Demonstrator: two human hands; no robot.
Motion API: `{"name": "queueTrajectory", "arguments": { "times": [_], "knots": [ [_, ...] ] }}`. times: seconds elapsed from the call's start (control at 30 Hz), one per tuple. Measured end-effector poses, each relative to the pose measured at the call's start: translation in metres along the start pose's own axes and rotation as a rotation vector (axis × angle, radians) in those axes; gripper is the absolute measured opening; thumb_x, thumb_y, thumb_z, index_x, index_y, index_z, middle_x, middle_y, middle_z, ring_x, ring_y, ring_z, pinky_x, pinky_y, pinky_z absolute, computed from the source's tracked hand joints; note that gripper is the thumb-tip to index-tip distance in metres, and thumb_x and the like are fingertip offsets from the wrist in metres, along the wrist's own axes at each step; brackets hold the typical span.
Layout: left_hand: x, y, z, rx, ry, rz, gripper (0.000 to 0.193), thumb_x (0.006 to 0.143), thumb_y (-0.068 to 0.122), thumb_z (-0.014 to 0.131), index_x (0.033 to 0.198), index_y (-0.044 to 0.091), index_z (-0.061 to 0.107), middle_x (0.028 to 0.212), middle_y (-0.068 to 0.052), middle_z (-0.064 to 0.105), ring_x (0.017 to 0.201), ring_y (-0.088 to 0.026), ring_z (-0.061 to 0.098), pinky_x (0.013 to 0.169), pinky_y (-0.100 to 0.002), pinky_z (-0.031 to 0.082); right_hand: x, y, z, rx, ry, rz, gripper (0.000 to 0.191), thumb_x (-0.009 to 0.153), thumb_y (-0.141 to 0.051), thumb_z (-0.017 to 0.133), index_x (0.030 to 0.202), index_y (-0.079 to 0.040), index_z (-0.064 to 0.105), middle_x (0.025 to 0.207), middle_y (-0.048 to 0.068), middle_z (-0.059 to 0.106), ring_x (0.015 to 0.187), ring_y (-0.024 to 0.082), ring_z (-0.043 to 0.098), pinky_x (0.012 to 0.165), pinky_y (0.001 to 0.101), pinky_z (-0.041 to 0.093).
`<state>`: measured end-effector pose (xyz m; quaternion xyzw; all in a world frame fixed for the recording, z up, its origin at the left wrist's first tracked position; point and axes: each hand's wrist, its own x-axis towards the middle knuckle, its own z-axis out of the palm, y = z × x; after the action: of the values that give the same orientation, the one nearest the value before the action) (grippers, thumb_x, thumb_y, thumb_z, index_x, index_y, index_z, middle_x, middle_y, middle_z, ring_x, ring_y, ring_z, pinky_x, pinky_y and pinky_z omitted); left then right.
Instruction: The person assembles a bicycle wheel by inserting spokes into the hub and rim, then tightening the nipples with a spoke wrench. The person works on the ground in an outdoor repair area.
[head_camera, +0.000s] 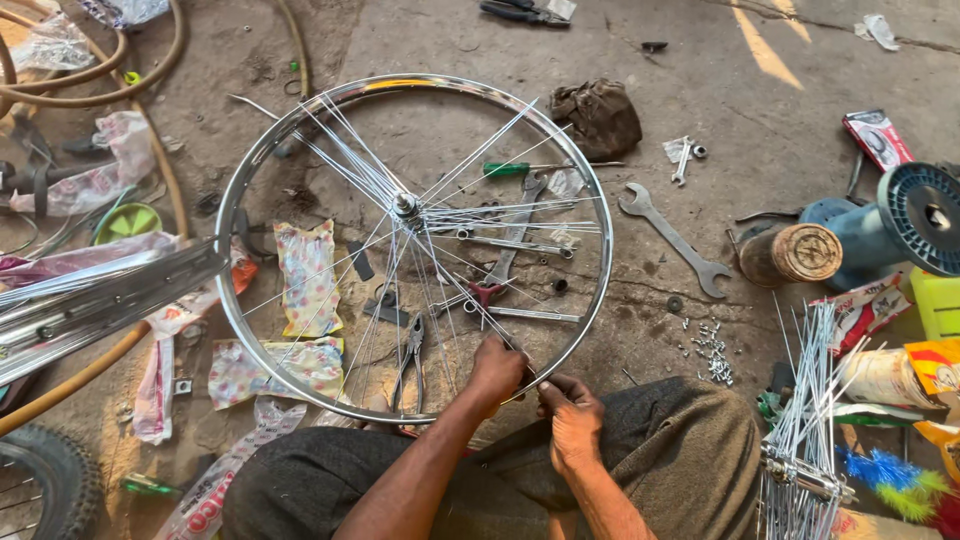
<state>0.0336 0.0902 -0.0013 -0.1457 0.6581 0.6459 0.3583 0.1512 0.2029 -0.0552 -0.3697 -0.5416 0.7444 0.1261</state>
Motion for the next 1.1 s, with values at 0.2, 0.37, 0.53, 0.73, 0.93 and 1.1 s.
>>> {"name": "queueTrajectory", "arguments": {
  "times": [0.2, 0.37, 0.53, 0.73, 0.93, 1.1],
  "knots": [
    [-0.004, 0.004, -0.002, 0.048, -0.040, -0.086, 0.020, 0.088, -0.002, 0.066, 0.101, 0.002, 0.051, 0.089, -0.012, 0.060, 0.069, -0.019, 0.062, 0.052, -0.033, 0.056, -0.006, -0.010, 0.004, 0.043, -0.007, 0.000, 0.015, 0.088, 0.001, 0.074, 0.102, 0.005, 0.073, 0.083, 0.008, 0.071, 0.067, 0.013, 0.061, 0.058, 0.0284, 0.051],
    [-0.006, 0.002, -0.002, 0.006, -0.030, -0.058, 0.020, 0.086, -0.003, 0.067, 0.100, 0.001, 0.053, 0.087, -0.012, 0.062, 0.067, -0.018, 0.063, 0.052, -0.032, 0.055, -0.005, -0.011, 0.005, 0.041, 0.007, 0.016, 0.014, 0.087, 0.001, 0.070, 0.100, 0.004, 0.073, 0.081, 0.010, 0.072, 0.068, 0.017, 0.065, 0.061, 0.0298, 0.055],
    [-0.008, 0.004, -0.003, 0.069, -0.010, 0.002, 0.018, 0.086, -0.003, 0.067, 0.097, -0.001, 0.053, 0.084, -0.013, 0.063, 0.063, -0.019, 0.064, 0.049, -0.034, 0.054, -0.001, -0.006, 0.006, 0.029, -0.001, -0.044, 0.013, 0.081, 0.007, 0.073, 0.093, 0.003, 0.071, 0.080, 0.007, 0.071, 0.066, 0.014, 0.062, 0.061, 0.0270, 0.051],
    [-0.005, 0.002, -0.001, 0.088, -0.001, 0.007, 0.016, 0.090, 0.003, 0.068, 0.095, -0.002, 0.054, 0.084, -0.013, 0.064, 0.063, -0.020, 0.066, 0.050, -0.036, 0.057, 0.002, 0.002, 0.009, 0.012, -0.027, -0.112, 0.018, 0.077, 0.009, 0.078, 0.088, -0.001, 0.069, 0.079, 0.004, 0.068, 0.065, 0.009, 0.053, 0.058, 0.0241, 0.041],
    [-0.006, 0.004, -0.001, 0.133, -0.011, -0.008, 0.014, 0.092, 0.004, 0.067, 0.096, -0.003, 0.057, 0.083, -0.014, 0.066, 0.061, -0.021, 0.066, 0.048, -0.035, 0.056, 0.000, -0.003, 0.010, 0.018, -0.090, -0.122, 0.017, 0.078, 0.010, 0.077, 0.087, -0.001, 0.069, 0.082, 0.004, 0.070, 0.074, 0.012, 0.064, 0.071, 0.0255, 0.052],
    [-0.008, 0.005, -0.002, 0.156, -0.015, 0.013, 0.014, 0.093, 0.005, 0.067, 0.098, -0.003, 0.056, 0.084, -0.015, 0.065, 0.063, -0.020, 0.068, 0.050, -0.034, 0.059, -0.005, -0.007, 0.011, -0.049, -0.115, -0.093, 0.015, 0.079, 0.006, 0.076, 0.088, -0.003, 0.067, 0.084, 0.006, 0.071, 0.081, 0.015, 0.069, 0.084, 0.0308, 0.059]
  ]
}}
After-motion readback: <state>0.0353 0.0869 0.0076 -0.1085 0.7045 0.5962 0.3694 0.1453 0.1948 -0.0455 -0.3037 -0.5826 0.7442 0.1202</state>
